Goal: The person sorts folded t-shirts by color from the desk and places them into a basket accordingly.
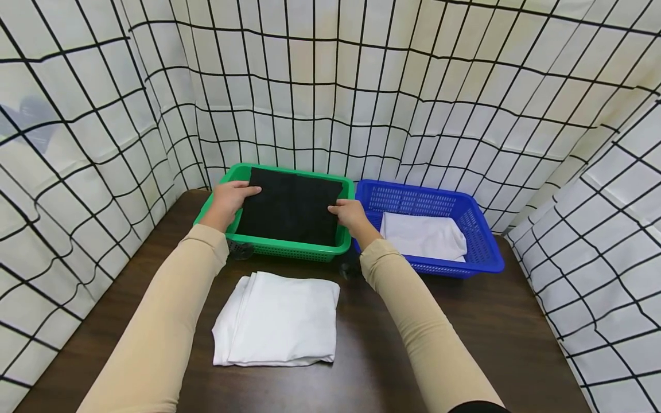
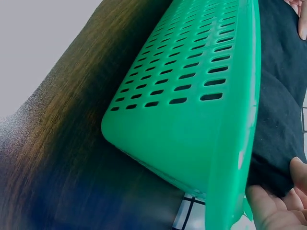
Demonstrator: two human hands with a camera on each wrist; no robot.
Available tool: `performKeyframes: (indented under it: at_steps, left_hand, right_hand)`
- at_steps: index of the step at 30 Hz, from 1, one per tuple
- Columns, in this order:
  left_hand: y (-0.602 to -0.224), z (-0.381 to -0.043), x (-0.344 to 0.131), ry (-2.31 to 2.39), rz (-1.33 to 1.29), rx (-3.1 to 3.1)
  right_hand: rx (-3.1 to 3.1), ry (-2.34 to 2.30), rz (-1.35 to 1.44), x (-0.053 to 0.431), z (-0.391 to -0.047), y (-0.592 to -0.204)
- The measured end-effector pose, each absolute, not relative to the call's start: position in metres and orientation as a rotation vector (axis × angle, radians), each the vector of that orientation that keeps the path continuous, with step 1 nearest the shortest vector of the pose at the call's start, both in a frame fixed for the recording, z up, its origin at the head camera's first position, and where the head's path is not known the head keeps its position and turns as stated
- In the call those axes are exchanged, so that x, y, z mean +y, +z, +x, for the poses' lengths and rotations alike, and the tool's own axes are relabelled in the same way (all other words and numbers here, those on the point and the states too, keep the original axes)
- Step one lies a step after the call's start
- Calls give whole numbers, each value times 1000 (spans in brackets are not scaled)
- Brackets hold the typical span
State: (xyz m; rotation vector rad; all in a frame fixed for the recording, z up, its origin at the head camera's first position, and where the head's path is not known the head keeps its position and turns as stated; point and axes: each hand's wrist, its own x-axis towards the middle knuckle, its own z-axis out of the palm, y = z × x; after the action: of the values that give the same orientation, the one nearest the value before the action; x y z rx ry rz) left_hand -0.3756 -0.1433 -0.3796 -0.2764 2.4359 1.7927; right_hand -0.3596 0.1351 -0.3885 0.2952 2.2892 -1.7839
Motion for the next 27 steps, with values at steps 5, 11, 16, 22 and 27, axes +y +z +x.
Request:
performKeyframes:
  at_steps: [5,11,16,22,27]
  left_hand:
    - [-383,-376,-142,1749,-239,2472]
    - [-383,-377,-142,1759,-238,2457]
    - [-385,-380,-142,1723,-252,2460]
    - [-388,-380,-140,1697,-227,2482]
    - [-389,-378,-139,1640,-171,2530]
  right_hand:
    - [2368,-1741,290,134,-356,-388]
    - [2381,-1784,332,132,-354,-388]
    - [2346,-1891,358,132,-354,-391]
    - [2330,-1881,297,131,-355,-393]
    - [2334,-1882,285,131,-354,-393]
